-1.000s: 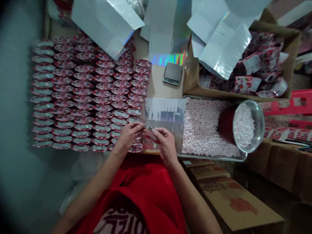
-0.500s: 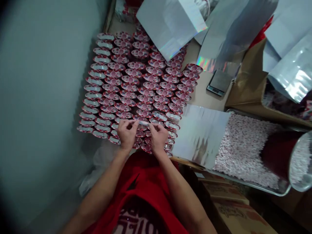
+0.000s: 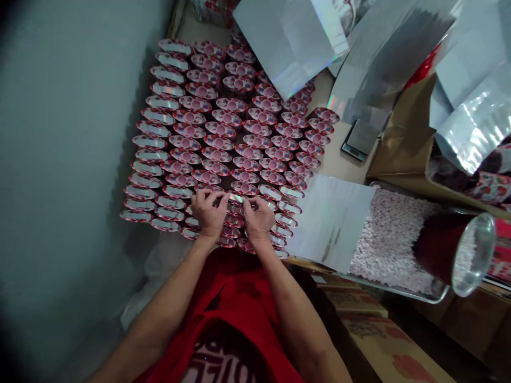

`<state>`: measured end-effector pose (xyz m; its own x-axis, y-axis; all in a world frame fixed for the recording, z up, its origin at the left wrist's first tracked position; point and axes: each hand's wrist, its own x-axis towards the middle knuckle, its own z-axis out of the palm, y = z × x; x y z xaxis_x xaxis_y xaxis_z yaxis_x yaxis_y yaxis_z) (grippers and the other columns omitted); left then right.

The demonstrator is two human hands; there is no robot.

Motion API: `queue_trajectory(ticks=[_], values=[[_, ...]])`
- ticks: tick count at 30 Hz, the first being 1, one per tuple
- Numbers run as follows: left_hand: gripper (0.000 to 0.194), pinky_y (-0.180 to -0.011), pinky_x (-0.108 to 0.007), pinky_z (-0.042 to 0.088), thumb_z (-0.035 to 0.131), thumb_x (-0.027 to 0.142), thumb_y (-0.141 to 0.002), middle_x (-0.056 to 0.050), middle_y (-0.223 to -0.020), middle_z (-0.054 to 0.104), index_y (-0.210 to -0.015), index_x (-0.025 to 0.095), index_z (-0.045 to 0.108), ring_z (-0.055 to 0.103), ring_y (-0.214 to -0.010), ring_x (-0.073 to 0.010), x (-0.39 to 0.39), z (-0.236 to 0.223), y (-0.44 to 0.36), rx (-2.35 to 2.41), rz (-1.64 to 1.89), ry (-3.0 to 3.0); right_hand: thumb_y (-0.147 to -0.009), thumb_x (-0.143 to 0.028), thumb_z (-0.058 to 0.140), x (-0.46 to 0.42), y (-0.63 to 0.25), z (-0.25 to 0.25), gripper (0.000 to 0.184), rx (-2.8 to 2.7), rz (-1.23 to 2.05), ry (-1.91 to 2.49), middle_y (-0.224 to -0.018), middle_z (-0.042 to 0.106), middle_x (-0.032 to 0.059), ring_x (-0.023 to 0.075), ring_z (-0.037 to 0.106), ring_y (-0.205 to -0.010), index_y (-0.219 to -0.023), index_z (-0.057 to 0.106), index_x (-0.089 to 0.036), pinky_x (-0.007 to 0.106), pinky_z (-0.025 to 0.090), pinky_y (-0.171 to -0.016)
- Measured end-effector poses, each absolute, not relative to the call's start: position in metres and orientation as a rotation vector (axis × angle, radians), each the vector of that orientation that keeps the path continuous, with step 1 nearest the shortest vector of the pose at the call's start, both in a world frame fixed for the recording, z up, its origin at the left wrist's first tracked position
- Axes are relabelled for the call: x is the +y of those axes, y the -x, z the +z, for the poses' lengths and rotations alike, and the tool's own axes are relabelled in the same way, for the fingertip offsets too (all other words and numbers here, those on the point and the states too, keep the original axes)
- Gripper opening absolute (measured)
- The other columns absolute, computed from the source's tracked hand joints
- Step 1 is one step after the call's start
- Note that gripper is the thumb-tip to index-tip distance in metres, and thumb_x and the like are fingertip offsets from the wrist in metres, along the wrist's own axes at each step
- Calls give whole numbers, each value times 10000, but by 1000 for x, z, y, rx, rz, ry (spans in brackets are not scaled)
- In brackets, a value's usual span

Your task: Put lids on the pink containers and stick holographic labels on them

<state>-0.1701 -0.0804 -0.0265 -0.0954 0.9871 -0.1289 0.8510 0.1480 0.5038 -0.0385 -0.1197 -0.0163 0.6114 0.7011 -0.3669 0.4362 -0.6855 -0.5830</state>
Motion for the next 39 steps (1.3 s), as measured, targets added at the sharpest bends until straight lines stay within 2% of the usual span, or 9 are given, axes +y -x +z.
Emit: queue_trajectory(ticks=[8, 13, 21, 26, 30, 32, 34, 36, 39], values=[[284, -993, -451, 435, 670, 499, -974, -128, -1108, 657, -964, 256, 818, 569, -1097, -309, -80, -30, 173, 1963, 400, -1765, -857, -499, 625, -119, 43, -18, 317, -837, 787, 2368, -646, 679, -13, 173, 582, -622, -794, 766, -222, 289, 403, -667], [299, -1002, -431, 433, 658, 502, -982, -126, -1092, 657, -928, 244, 801, 573, -1097, -303, -81, -31, 174, 1955, 426, -1781, -861, -496, 623, -123, 46, -13, 321, -805, 784, 2262, -666, 698, 0, 165, 571, -591, -826, 766, -211, 283, 427, -654], [300, -990, -450, 417, 667, 520, -971, -129, -1127, 659, -942, 255, 805, 550, -1121, -321, -79, -31, 172, 1962, 400, -1754, -864, -535, 637, -120, 44, -14, 353, -808, 775, 2340, -681, 713, 7, 182, 590, -634, -810, 777, -215, 294, 418, -678], [326, -1053, -490, 386, 619, 514, -993, -154, -1189, 621, -973, 235, 784, 509, -1193, -345, -81, -30, 168, 1957, 346, -1683, -870, -521, 653, -117, 43, -17, 318, -827, 797, 2426, -691, 704, -1, 188, 602, -665, -800, 754, -227, 301, 394, -691], [219, -1100, -491, 378, 712, 424, -938, -149, -1209, 609, -1012, 218, 718, 518, -1223, -336, -76, -29, 164, 1985, 456, -1604, -761, -559, 777, -110, 35, -18, 344, -763, 818, 2550, -698, 675, -18, 200, 595, -688, -804, 664, -237, 299, 365, -682], [332, -1082, -476, 408, 826, 357, -840, -134, -1197, 623, -1091, 211, 665, 547, -1196, -327, -68, -27, 163, 2050, 548, -1549, -709, -557, 819, -109, 30, -17, 390, -729, 843, 2542, -668, 635, -42, 193, 569, -663, -841, 633, -241, 292, 349, -664], [430, -1043, -452, 440, 887, 287, -762, -104, -1126, 653, -1106, 213, 640, 587, -1121, -307, -60, -21, 165, 2053, 586, -1518, -725, -561, 802, -109, 27, -14, 387, -700, 901, 2435, -625, 582, -63, 172, 529, -620, -826, 607, -242, 284, 341, -638], [352, -1000, -417, 467, 872, 263, -777, -64, -1018, 675, -1051, 219, 656, 621, -1018, -269, -59, -11, 170, 1957, 610, -1487, -744, -592, 782, -109, 25, -8, 408, -620, 957, 2281, -594, 533, -74, 148, 476, -572, -782, 580, -240, 276, 331, -605], [206, -910, -352, 511, 785, 379, -885, -42, -925, 709, -992, 220, 709, 656, -888, -213, -77, 4, 179, 1696, 672, -1266, -718, -630, 799, -106, 25, 2, 468, -493, 966, 2100, -582, 478, -86, 121, 413, -548, -742, 552, -234, 265, 316, -577]])
